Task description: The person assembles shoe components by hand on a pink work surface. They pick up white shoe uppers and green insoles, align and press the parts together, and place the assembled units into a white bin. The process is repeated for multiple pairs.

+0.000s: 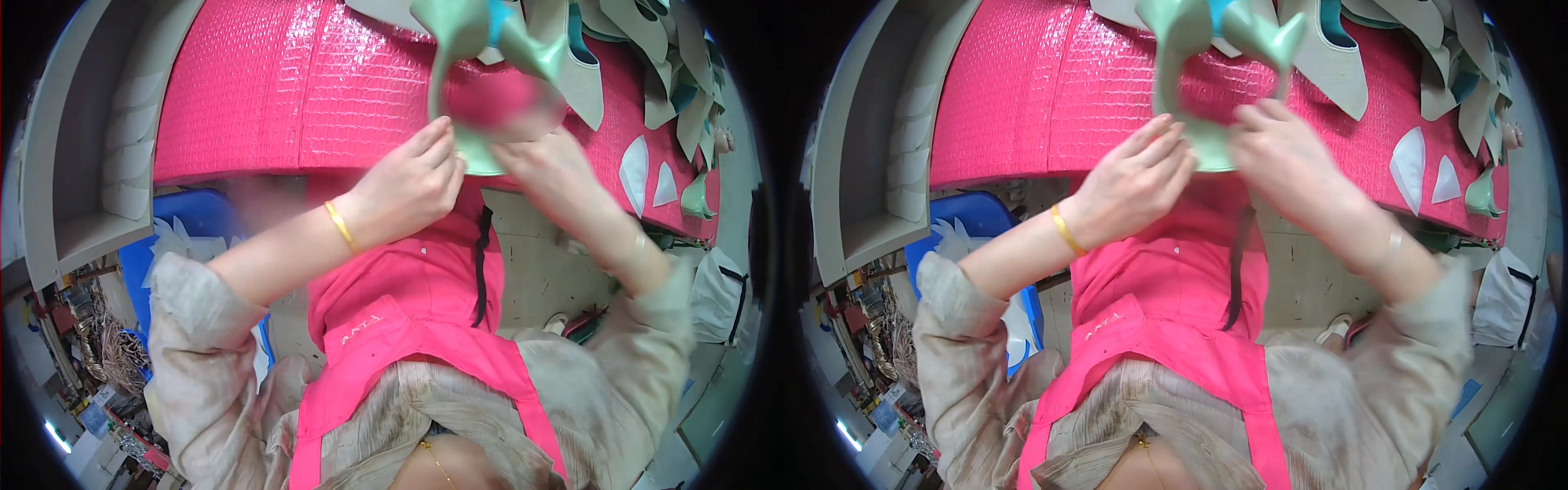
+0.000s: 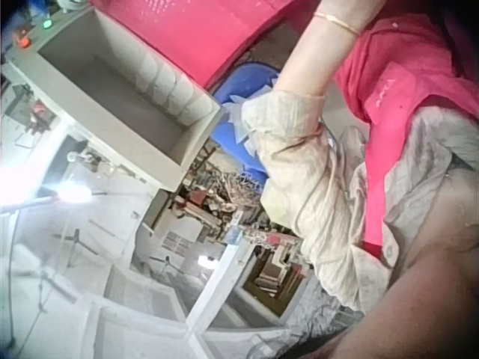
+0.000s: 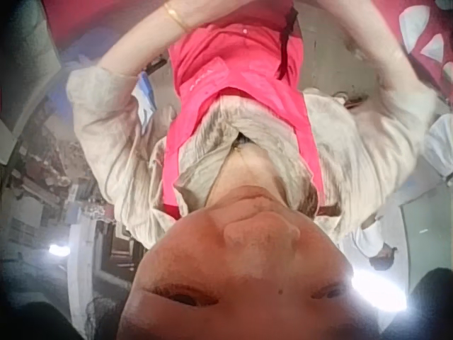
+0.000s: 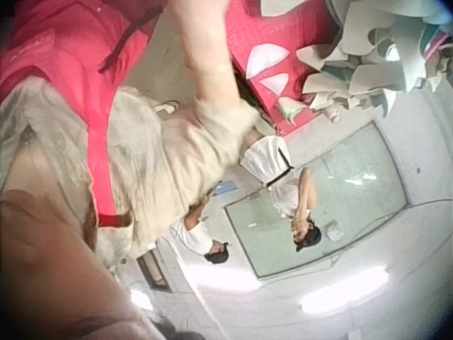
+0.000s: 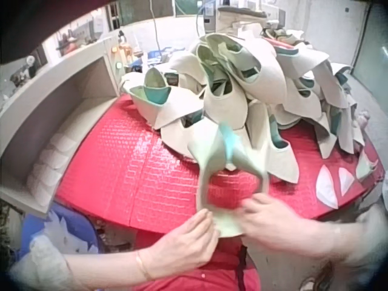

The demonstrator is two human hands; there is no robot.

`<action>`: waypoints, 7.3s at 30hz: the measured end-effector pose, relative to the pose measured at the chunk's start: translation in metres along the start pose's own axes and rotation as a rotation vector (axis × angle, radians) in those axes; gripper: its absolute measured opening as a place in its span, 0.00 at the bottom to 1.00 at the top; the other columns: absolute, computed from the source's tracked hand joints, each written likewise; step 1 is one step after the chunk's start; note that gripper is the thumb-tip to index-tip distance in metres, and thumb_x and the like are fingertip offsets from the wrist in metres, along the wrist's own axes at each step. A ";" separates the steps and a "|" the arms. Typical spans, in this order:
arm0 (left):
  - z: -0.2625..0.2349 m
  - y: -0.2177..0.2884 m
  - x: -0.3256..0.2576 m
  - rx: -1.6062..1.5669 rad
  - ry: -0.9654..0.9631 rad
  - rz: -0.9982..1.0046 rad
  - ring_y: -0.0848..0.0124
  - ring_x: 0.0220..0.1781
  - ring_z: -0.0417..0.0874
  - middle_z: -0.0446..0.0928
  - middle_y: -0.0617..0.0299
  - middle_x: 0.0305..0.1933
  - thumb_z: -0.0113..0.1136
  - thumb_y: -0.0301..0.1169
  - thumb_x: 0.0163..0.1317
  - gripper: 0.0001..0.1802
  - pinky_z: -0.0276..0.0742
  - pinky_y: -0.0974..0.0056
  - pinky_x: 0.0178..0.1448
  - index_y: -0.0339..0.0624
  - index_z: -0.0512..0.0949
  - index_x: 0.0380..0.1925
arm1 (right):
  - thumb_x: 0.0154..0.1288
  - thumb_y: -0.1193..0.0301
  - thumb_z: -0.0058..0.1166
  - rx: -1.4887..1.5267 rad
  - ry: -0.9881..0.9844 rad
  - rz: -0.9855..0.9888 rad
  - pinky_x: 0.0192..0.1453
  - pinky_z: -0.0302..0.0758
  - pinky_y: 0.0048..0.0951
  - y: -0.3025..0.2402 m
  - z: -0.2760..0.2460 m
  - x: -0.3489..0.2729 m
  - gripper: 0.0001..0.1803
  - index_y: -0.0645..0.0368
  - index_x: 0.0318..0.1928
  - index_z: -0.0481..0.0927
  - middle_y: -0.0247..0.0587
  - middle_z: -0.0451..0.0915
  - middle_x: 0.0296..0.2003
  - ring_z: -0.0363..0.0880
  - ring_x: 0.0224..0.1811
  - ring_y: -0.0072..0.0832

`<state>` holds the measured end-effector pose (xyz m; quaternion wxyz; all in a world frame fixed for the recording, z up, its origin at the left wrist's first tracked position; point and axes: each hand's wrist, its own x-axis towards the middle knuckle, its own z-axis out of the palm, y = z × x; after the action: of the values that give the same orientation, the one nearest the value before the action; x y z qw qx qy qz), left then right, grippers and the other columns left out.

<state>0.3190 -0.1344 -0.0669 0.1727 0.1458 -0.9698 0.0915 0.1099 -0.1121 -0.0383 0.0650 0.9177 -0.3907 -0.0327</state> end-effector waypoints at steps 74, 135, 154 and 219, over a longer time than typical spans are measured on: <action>0.014 -0.020 -0.019 -0.518 0.263 -0.499 0.66 0.30 0.74 0.70 0.63 0.21 0.56 0.20 0.41 0.08 0.66 0.56 0.54 0.43 0.71 0.22 | 0.44 0.84 0.50 0.753 0.219 0.481 0.35 0.71 0.27 -0.021 0.014 0.026 0.12 0.62 0.33 0.75 0.40 0.74 0.25 0.76 0.31 0.33; 0.017 0.032 -0.024 -0.682 0.230 -0.755 0.57 0.46 0.73 0.71 0.50 0.45 0.53 0.25 0.55 0.12 0.72 0.60 0.47 0.30 0.72 0.39 | 0.45 0.72 0.59 0.605 -0.196 0.001 0.36 0.72 0.38 0.039 0.005 0.121 0.09 0.60 0.29 0.76 0.46 0.77 0.24 0.77 0.29 0.42; 0.034 0.020 0.006 -0.142 -0.137 -0.673 0.64 0.42 0.69 0.67 0.56 0.44 0.55 0.32 0.51 0.23 0.68 0.64 0.46 0.32 0.69 0.47 | 0.43 0.69 0.63 0.316 -0.456 0.115 0.37 0.71 0.39 0.042 0.012 0.140 0.13 0.64 0.27 0.74 0.48 0.76 0.25 0.75 0.33 0.44; 0.052 0.027 0.035 -0.333 0.025 -0.446 0.65 0.43 0.71 0.69 0.58 0.43 0.58 0.33 0.50 0.22 0.70 0.64 0.49 0.35 0.72 0.46 | 0.46 0.65 0.61 0.483 -0.420 0.443 0.37 0.70 0.39 0.070 0.024 0.052 0.18 0.68 0.31 0.75 0.54 0.75 0.25 0.75 0.31 0.46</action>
<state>0.2627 -0.1297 -0.1060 0.2220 0.3240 -0.9133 -0.1076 0.0931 -0.2000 -0.0524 -0.2287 0.7732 -0.5808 -0.1119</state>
